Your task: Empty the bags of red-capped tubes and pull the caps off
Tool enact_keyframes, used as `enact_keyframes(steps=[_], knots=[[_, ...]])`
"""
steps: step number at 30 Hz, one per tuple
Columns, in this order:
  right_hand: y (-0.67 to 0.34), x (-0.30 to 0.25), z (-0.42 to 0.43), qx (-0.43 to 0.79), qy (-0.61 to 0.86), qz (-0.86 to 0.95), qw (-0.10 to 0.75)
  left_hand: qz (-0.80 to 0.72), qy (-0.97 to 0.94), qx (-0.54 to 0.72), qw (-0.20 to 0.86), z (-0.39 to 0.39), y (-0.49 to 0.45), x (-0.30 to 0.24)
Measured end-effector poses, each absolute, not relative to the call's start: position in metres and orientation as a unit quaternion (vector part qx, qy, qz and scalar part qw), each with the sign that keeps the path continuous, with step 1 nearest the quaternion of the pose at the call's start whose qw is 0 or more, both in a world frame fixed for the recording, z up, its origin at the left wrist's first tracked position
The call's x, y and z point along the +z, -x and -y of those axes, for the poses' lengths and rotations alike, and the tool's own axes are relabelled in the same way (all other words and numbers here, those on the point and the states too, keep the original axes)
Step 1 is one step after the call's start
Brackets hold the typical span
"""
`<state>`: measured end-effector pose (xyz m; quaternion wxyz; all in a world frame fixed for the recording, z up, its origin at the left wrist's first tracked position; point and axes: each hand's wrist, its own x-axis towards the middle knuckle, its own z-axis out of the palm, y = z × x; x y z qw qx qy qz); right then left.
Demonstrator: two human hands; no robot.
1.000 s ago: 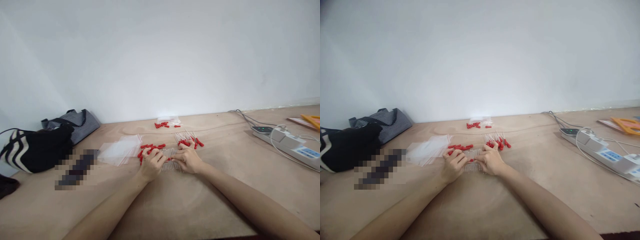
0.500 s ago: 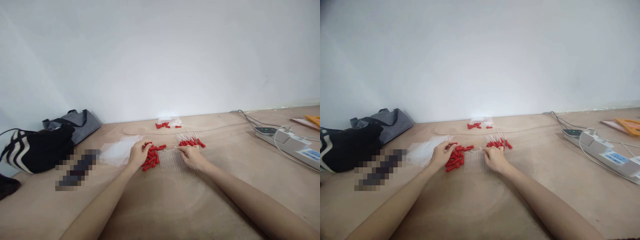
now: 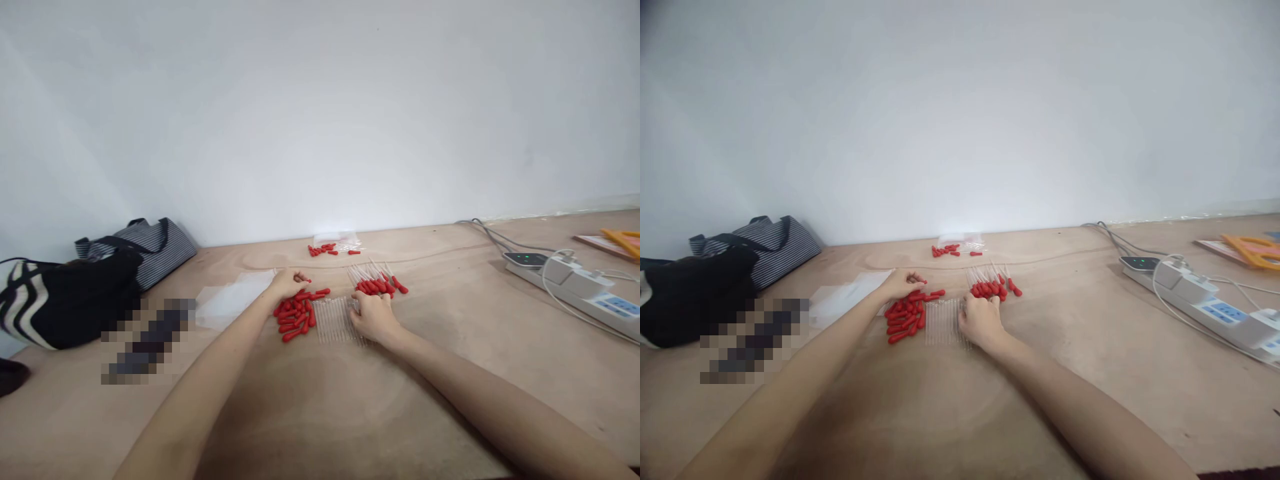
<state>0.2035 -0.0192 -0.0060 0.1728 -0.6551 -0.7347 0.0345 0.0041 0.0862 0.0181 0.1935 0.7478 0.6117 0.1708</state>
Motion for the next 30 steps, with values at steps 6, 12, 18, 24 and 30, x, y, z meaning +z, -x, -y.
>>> enact_keyframes(steps=[6, 12, 18, 24, 30], knots=[[-0.214, -0.008, 0.019, 0.022, 0.647, 0.726, 0.233, -0.605, -0.765, 0.121, 0.184, -0.090, -0.011, 0.020], [-0.240, -0.007, 0.012, 0.002, 0.654, 0.676, 0.340, -0.639, -0.744, 0.130, 0.142, -0.082, -0.019, 0.029], [-0.266, -0.012, 0.004, 0.010, 0.683, 0.616, 0.392, -0.625, -0.759, 0.136, 0.120, -0.060, -0.078, 0.025], [-0.272, -0.017, -0.001, 0.020, 0.693, 0.600, 0.398, -0.636, -0.752, 0.118, 0.125, -0.050, -0.125, 0.014], [-0.270, -0.019, -0.001, 0.001, 0.688, 0.607, 0.396, -0.659, -0.730, 0.112, 0.139, -0.056, -0.128, 0.015]])
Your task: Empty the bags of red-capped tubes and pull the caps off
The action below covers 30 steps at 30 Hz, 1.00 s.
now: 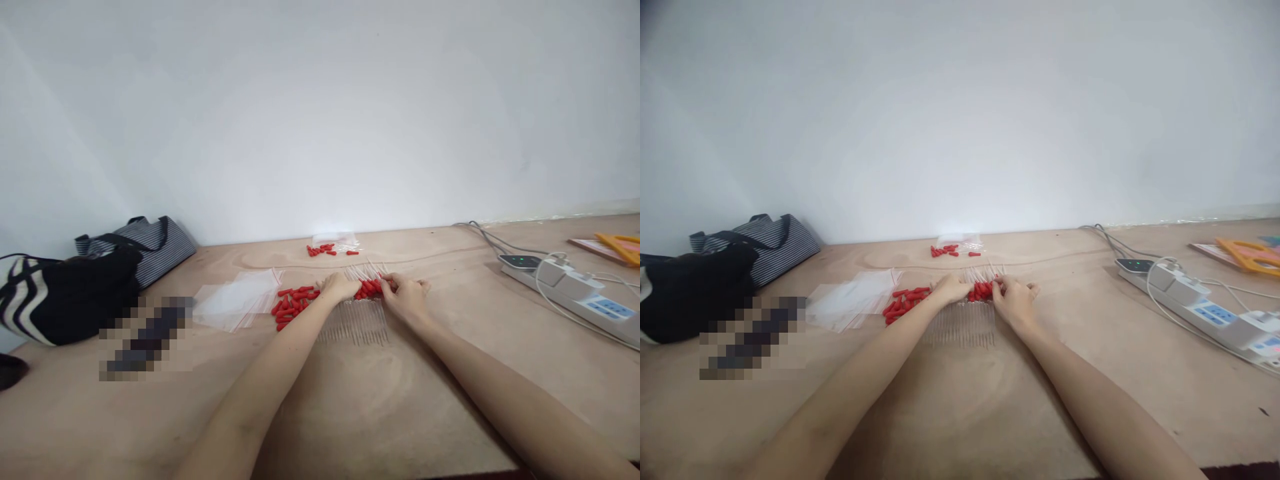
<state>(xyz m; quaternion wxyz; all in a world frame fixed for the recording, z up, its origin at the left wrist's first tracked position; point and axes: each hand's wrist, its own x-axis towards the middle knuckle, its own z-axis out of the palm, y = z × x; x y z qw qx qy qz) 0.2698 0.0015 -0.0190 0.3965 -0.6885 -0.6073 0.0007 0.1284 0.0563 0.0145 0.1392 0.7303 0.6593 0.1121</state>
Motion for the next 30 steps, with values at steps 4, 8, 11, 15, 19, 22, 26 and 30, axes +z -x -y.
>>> enact_keyframes(steps=[4, 8, 11, 15, 19, 22, 26, 30], knots=[[-0.266, -0.019, 0.003, -0.043, 0.639, 0.647, 0.413, -0.653, -0.735, 0.120, 0.139, -0.049, -0.113, 0.026], [-0.256, -0.016, 0.009, -0.146, 0.529, 0.730, 0.408, -0.619, -0.763, 0.143, 0.121, -0.021, -0.080, 0.035], [-0.244, -0.014, 0.014, -0.226, 0.441, 0.792, 0.357, -0.537, -0.820, 0.191, 0.046, 0.005, -0.054, 0.031], [-0.230, -0.016, 0.019, -0.272, 0.364, 0.831, 0.321, -0.400, -0.881, 0.243, -0.073, 0.026, -0.033, 0.019], [-0.223, -0.019, 0.020, -0.276, 0.331, 0.848, 0.308, -0.355, -0.879, 0.287, -0.136, 0.027, -0.029, 0.010], [-0.221, -0.021, 0.020, -0.276, 0.338, 0.841, 0.321, -0.335, -0.875, 0.313, -0.154, 0.024, -0.032, 0.004], [-0.219, -0.023, 0.023, -0.266, 0.343, 0.834, 0.341, -0.314, -0.867, 0.345, -0.178, 0.023, -0.034, -0.005], [-0.214, -0.021, 0.028, -0.239, 0.335, 0.848, 0.333, -0.314, -0.858, 0.337, -0.228, 0.026, -0.030, -0.010]])
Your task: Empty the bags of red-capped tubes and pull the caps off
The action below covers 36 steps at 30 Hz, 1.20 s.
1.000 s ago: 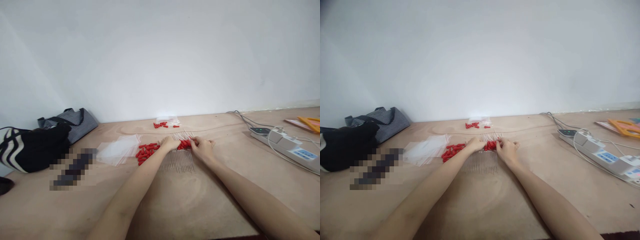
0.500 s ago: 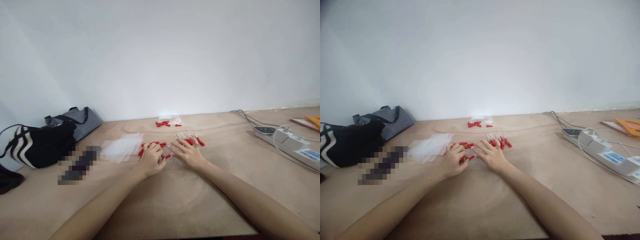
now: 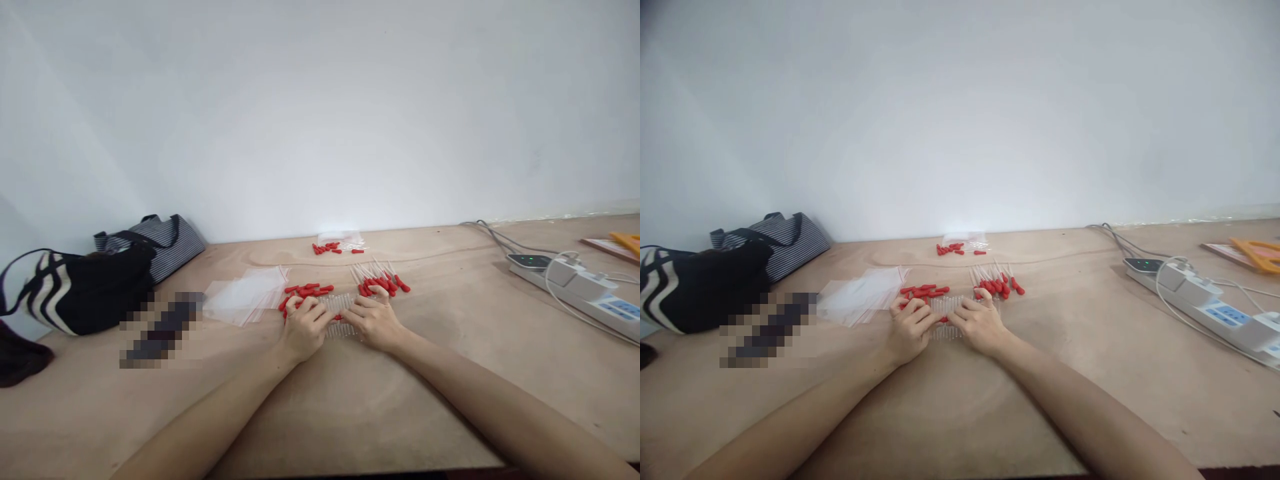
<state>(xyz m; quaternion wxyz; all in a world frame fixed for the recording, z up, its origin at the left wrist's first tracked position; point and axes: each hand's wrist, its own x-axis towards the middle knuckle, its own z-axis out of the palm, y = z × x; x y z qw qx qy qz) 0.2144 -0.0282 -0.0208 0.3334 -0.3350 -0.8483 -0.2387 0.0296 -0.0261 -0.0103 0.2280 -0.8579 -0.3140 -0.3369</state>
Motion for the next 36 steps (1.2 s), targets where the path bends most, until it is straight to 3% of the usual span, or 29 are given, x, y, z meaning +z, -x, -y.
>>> enact_keyframes(steps=[9, 12, 14, 17, 23, 31, 36], knots=[[-0.216, -0.014, 0.031, -0.084, 0.366, 0.879, 0.292, 0.276, 0.864, -0.303, 0.293, 0.031, -0.023, -0.005], [-0.231, -0.013, 0.027, -0.042, 0.418, 0.857, 0.298, 0.351, 0.830, -0.332, 0.280, 0.024, -0.007, 0.003], [-0.239, -0.011, 0.022, -0.027, 0.476, 0.824, 0.308, 0.440, 0.786, -0.364, 0.237, 0.016, 0.007, 0.010], [-0.240, -0.009, 0.016, -0.023, 0.522, 0.799, 0.297, 0.517, 0.768, -0.368, 0.087, 0.003, 0.027, 0.017], [-0.223, -0.016, 0.011, 0.018, 0.600, 0.731, 0.325, 0.655, 0.700, -0.267, -0.096, -0.011, 0.048, 0.017], [-0.214, -0.024, 0.009, 0.031, 0.649, 0.699, 0.299, 0.708, 0.656, -0.224, -0.134, -0.013, 0.050, 0.014], [-0.211, -0.029, 0.007, 0.031, 0.648, 0.692, 0.317, 0.702, 0.679, -0.194, -0.089, -0.011, 0.049, 0.019]])
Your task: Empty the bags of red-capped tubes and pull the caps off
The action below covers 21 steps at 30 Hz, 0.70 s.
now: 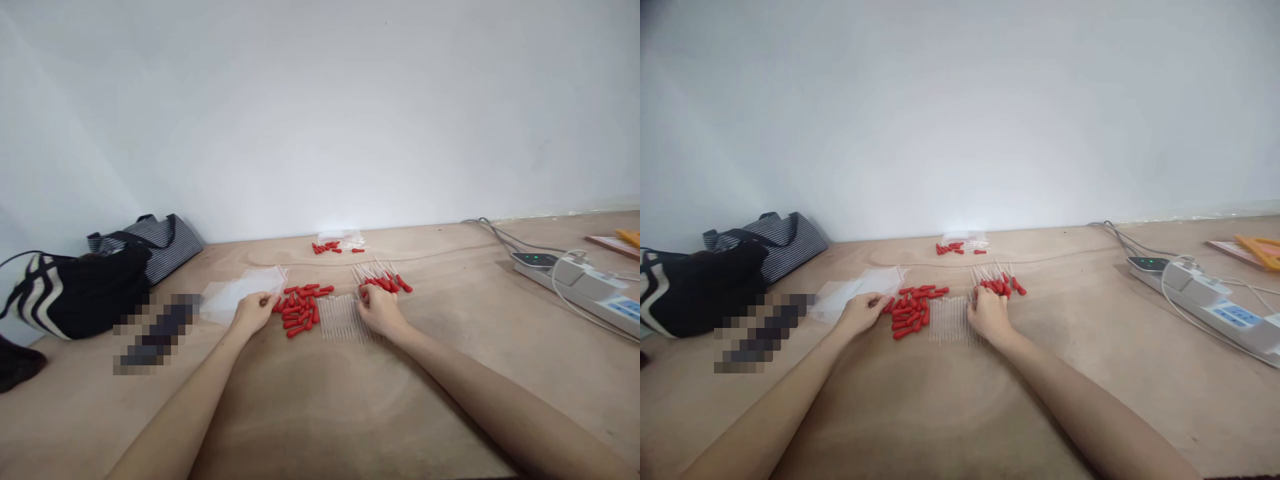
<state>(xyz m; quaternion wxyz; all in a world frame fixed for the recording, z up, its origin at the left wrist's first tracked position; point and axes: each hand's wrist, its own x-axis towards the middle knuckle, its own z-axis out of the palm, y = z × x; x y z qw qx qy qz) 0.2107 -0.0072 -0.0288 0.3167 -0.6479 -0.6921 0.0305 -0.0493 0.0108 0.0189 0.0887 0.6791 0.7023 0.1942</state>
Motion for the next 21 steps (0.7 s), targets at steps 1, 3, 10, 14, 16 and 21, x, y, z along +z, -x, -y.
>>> enact_keyframes(steps=[1, 3, 10, 14, 16, 21], knots=[[-0.211, -0.029, 0.007, 0.027, 0.644, 0.690, 0.329, -0.701, -0.683, 0.189, 0.079, -0.010, 0.050, 0.020], [-0.215, -0.029, 0.004, 0.013, 0.626, 0.693, 0.359, -0.697, -0.690, 0.183, 0.069, -0.010, 0.051, 0.021], [-0.246, -0.018, -0.004, -0.144, 0.646, 0.664, 0.347, -0.698, -0.688, 0.191, 0.050, -0.011, 0.054, 0.022], [-0.252, -0.020, -0.007, -0.182, 0.620, 0.693, 0.319, -0.692, -0.690, 0.211, 0.036, -0.010, 0.053, 0.022], [-0.251, -0.022, -0.008, -0.193, 0.606, 0.702, 0.319, -0.682, -0.693, 0.232, 0.019, -0.008, 0.052, 0.022], [-0.249, -0.025, -0.010, -0.198, 0.606, 0.690, 0.343, -0.615, -0.712, 0.338, -0.012, 0.000, 0.034, 0.020]])
